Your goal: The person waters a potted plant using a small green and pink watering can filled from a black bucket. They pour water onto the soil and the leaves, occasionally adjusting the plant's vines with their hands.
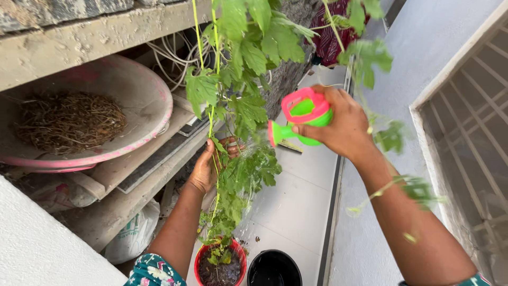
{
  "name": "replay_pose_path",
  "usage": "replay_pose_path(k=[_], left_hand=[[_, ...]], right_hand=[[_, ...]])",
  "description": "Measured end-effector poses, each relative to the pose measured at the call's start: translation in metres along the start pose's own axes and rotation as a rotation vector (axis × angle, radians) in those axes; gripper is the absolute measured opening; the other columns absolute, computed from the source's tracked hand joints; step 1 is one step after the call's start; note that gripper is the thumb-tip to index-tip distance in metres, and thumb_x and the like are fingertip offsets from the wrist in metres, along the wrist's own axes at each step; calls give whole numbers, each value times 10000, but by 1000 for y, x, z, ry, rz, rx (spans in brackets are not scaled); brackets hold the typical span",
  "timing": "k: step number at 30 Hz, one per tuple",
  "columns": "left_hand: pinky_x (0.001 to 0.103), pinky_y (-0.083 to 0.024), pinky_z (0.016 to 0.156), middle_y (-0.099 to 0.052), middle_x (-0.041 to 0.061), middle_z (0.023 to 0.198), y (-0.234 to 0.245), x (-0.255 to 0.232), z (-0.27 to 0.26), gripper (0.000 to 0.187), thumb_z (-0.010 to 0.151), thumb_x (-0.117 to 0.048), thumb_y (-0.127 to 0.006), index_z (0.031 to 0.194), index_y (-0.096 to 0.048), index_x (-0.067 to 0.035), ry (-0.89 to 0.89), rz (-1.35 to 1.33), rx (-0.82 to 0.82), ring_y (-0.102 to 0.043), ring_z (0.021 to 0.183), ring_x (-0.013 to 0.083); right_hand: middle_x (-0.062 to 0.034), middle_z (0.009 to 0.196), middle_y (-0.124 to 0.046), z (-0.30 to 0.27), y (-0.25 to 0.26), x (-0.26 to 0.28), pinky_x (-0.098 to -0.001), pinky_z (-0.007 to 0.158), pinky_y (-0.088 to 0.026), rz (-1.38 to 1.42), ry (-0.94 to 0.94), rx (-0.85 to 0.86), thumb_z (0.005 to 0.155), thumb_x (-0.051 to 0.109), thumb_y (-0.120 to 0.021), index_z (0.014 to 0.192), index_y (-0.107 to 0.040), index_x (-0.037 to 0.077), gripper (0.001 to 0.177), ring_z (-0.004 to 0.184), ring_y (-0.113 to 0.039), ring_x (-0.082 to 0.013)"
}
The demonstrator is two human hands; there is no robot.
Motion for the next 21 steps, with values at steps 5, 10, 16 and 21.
replay_pose_path(k=[5,10,16,21], left_hand=[[406,-430,1093,-673,27,1292,3,0,-3,856,943,-708,-394,1410,-554,-8,-17,27,-87,-591,1224,214],[405,-437,1080,-710,150,1201,0,-8,-10,854,957,-731,-346,1373,-573,-22,-24,25,-22,-623,1200,258],[426,-457,1073,-701,172,1221,-5,-9,-12,849,952,-734,-358,1355,-583,-21,-26,35,-19,-628,1149,277],[398,-423,1064,-698,155,1234,-6,-3,-8,882,925,-764,-367,1365,-578,-29,-15,105,-46,-615,1170,248]], right_hand=[[-121,1198,-676,9,-4,-4,-430,960,-534,28,-113,-19,687,499,-929,1326,-626,110,807,1114,-677,-313],[-118,1200,-660,-2,-7,4,-469,915,-524,-115,-234,63,637,521,-929,1333,-622,178,834,1089,-660,-339],[-81,1184,-657,-26,-7,8,-466,918,-522,-133,-311,231,595,518,-920,1318,-626,223,834,1096,-650,-323],[-81,1152,-666,-34,-13,4,-449,931,-520,-49,-238,209,617,520,-913,1308,-628,195,815,1108,-648,-314]])
Point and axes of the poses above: each hand's wrist, its own z-axis towards the middle knuckle, its own y-axis out of the back of the hand, x = y × z, the point moved 1 cm from there along z, towards the middle knuckle
